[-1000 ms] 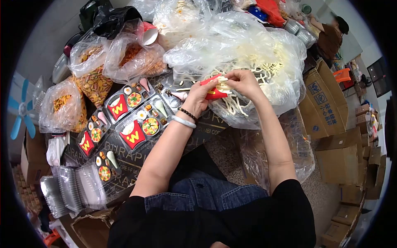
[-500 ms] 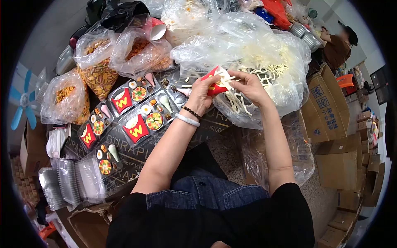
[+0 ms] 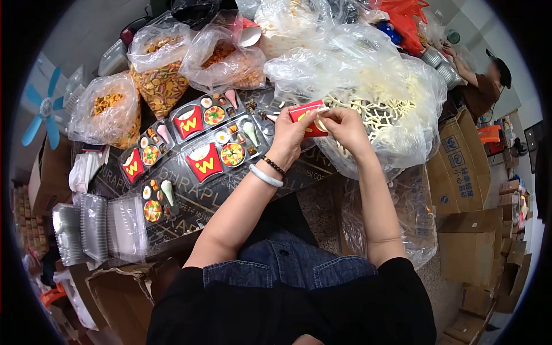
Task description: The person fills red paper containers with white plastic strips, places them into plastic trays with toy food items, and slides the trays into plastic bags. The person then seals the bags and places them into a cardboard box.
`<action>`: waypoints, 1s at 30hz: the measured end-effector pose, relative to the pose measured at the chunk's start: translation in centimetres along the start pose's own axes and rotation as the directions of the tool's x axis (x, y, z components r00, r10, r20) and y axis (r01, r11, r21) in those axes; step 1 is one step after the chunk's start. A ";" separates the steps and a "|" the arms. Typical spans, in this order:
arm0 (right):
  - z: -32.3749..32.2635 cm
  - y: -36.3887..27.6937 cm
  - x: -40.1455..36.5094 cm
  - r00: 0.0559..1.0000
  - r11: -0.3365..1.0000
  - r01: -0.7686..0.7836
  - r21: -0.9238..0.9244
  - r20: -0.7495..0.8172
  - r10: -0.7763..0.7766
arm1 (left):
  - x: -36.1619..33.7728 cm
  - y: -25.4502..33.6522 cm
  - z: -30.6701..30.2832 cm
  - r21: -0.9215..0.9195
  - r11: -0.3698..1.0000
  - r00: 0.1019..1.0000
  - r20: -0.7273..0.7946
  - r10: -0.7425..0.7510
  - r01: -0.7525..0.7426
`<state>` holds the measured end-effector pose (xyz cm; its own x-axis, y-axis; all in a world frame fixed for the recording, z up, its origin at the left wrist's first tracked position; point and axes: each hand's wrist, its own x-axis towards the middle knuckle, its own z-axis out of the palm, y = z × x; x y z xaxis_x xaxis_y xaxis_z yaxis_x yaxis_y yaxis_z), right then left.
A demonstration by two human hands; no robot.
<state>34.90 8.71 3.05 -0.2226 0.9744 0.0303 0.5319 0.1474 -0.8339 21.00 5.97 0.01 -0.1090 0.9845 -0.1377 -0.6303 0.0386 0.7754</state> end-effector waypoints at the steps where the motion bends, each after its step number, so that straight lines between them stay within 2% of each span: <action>1: 0.6 0.4 0.1 1.000 1.000 0.003 -0.001 0.006 -0.003 | -0.2 0.0 0.1 0.025 0.999 0.999 -0.030 0.036 -0.035; 3: 2.3 0.2 0.3 0.996 0.945 0.079 0.318 -0.061 -0.063 | -0.3 -0.5 -0.2 0.007 0.996 0.994 -0.048 0.093 -0.093; 5: 3.1 -0.7 -0.4 0.987 0.978 0.160 0.133 -0.046 -0.155 | -0.7 -0.1 -0.5 -0.012 0.991 0.984 -0.120 0.132 -0.134; 6: 3.5 -1.3 -0.5 0.977 0.976 0.212 0.041 -0.019 -0.212 | -0.7 0.4 -0.9 -0.062 0.996 0.984 -0.166 0.060 -0.071; 7: 3.3 -1.9 -0.6 0.966 0.970 0.234 0.064 0.099 -0.239 | -0.9 0.8 -1.5 -0.062 0.995 0.982 -0.178 0.067 -0.079; 9: 3.4 -3.5 -1.7 0.960 0.969 0.161 0.188 0.199 -0.198 | -1.4 1.5 -2.5 -0.090 0.995 0.987 -0.158 0.022 -0.037; 10: 3.9 -3.2 -1.6 0.972 0.971 0.115 0.210 0.178 -0.153 | -1.7 1.8 -2.9 -0.098 0.993 0.989 -0.139 0.048 -0.062; 12: 4.9 -3.0 -1.5 0.976 0.906 0.091 0.414 0.144 -0.164 | -2.2 2.6 -3.5 -0.120 0.988 0.985 -0.157 0.075 -0.095; 13: 5.5 -3.6 -1.8 0.989 0.899 0.083 0.430 0.077 -0.128 | -2.5 3.2 -3.7 -0.140 0.983 0.983 -0.160 0.092 -0.115; 14: 6.0 -3.9 -2.1 0.985 0.898 0.083 0.432 0.098 -0.139 | -3.0 3.6 -4.1 -0.160 0.982 0.984 -0.161 0.073 -0.099; 16: 7.0 -4.7 -2.6 0.964 0.948 0.265 0.178 -0.036 -0.263 | -3.6 4.0 -4.8 -0.171 0.975 0.975 -0.198 0.105 -0.140; 17: 7.1 -5.4 -2.8 0.839 0.827 0.528 -0.193 -0.036 -0.544 | -3.9 4.3 -5.1 -0.181 0.969 0.968 -0.215 0.126 -0.166; 18: 7.4 -6.1 -3.1 0.834 0.823 0.540 -0.178 -0.020 -0.551 | -4.5 4.9 -5.3 -0.185 0.964 0.959 -0.244 0.145 -0.193; 20: 8.5 -7.1 -3.7 0.876 0.860 0.479 -0.175 0.147 -0.458 | -5.2 5.6 -6.5 -0.172 0.966 0.944 -0.300 0.137 -0.195; 22: 9.7 -7.6 -3.8 0.837 0.827 0.543 -0.146 0.172 -0.520 | -5.9 6.2 -7.7 -0.158 0.968 0.926 -0.354 0.129 -0.195; 24: 11.1 -8.2 -3.9 0.911 0.905 0.315 0.285 0.176 -0.373 | -6.7 6.8 -8.8 -0.161 0.959 0.922 -0.350 0.166 -0.234; 25: 11.8 -8.4 -4.1 0.933 0.864 0.161 0.477 0.213 -0.291 | -7.3 7.0 -9.4 -0.163 0.954 0.919 -0.350 0.183 -0.252; 28: 14.0 -8.6 -4.8 0.929 0.788 0.146 0.598 0.192 -0.317 | -9.2 8.0 -10.5 -0.111 0.939 0.892 -0.366 0.266 -0.325; 29: 14.6 -8.8 -5.2 0.931 0.849 0.183 0.495 0.191 -0.312 | -9.7 8.2 -10.9 -0.077 0.929 0.882 -0.351 0.314 -0.362; 30: 14.8 -9.5 -5.7 0.881 0.879 0.381 0.288 0.176 -0.439 | -10.1 8.3 -11.7 -0.048 0.928 0.876 -0.351 0.330 -0.369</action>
<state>19.01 -0.78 2.62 -0.5732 0.7640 0.2962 0.1477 0.4519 -0.8798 7.93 -5.64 0.64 -0.5734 0.8153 -0.0809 -0.5818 -0.3356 0.7409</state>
